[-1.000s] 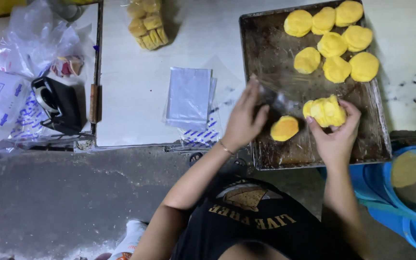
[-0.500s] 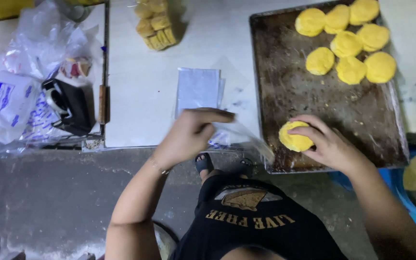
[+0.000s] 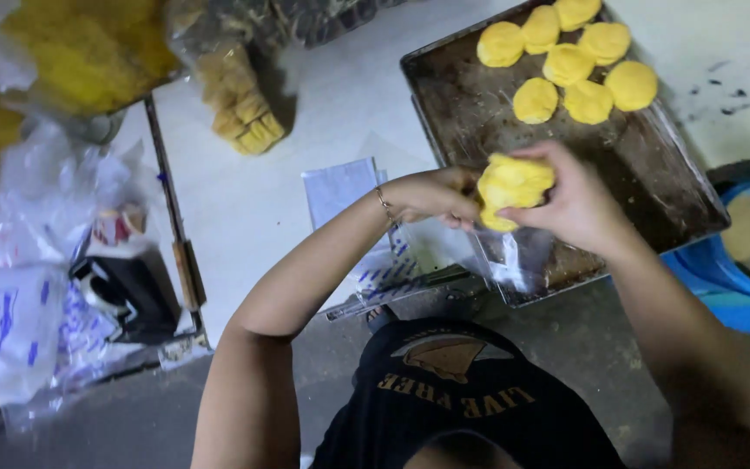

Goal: Packing round yellow breads from a tray into plastic bags

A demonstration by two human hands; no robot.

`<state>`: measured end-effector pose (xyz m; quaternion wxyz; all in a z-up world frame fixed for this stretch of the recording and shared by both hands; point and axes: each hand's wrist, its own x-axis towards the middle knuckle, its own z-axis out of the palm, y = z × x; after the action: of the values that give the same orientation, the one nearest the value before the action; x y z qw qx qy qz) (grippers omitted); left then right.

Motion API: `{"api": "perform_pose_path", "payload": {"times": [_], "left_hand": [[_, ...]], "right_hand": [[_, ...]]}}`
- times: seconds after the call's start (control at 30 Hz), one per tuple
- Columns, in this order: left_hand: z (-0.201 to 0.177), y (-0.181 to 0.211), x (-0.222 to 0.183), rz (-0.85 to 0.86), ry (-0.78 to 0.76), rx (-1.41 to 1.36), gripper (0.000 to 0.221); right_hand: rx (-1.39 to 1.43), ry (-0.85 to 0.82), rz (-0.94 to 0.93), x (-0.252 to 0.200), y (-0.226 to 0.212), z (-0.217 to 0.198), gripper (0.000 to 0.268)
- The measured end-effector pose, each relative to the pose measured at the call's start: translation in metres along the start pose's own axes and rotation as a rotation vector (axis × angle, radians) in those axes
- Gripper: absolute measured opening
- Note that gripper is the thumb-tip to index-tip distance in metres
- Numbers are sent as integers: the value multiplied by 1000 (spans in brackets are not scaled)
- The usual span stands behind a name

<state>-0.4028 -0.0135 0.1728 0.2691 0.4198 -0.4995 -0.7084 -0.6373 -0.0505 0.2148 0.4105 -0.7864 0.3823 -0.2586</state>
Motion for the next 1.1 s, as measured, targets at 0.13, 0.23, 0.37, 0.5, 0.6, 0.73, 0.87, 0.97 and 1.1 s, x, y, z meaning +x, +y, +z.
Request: {"api": "perform_pose_path", "payload": {"times": [0.13,0.23,0.37,0.5,0.6,0.73,0.87,0.97,1.1], "left_hand": [[-20,-14,16,21,-27,-72,68],[-13,-19,41,99,-32,62,63],[-26,-10,40,104,-63,115,51],[14,49,10,187,143,682,61],[67,121,-46,278,241,708,55],[47,99,-14,358,332,701,59],[15,51,11,412,453,486,56],[40,62,3,360,486,430,58],[57,66,3,321,559,466,67]], "right_hand": [[-172,-129,-49,11,2,19,62],[-733,-457,269,27,-3,16,63],[-674,-632,362,39,-71,4,84],[-878,-698,296,42,-39,13,42],[-893,-735,324,52,-81,18,42],[-920,-792,330,73,-120,-6,43],[-756,-557,-49,127,-71,-69,35],[-830,-384,-545,213,16,-74,56],[-1561,-732,-570,272,66,-43,92]]}}
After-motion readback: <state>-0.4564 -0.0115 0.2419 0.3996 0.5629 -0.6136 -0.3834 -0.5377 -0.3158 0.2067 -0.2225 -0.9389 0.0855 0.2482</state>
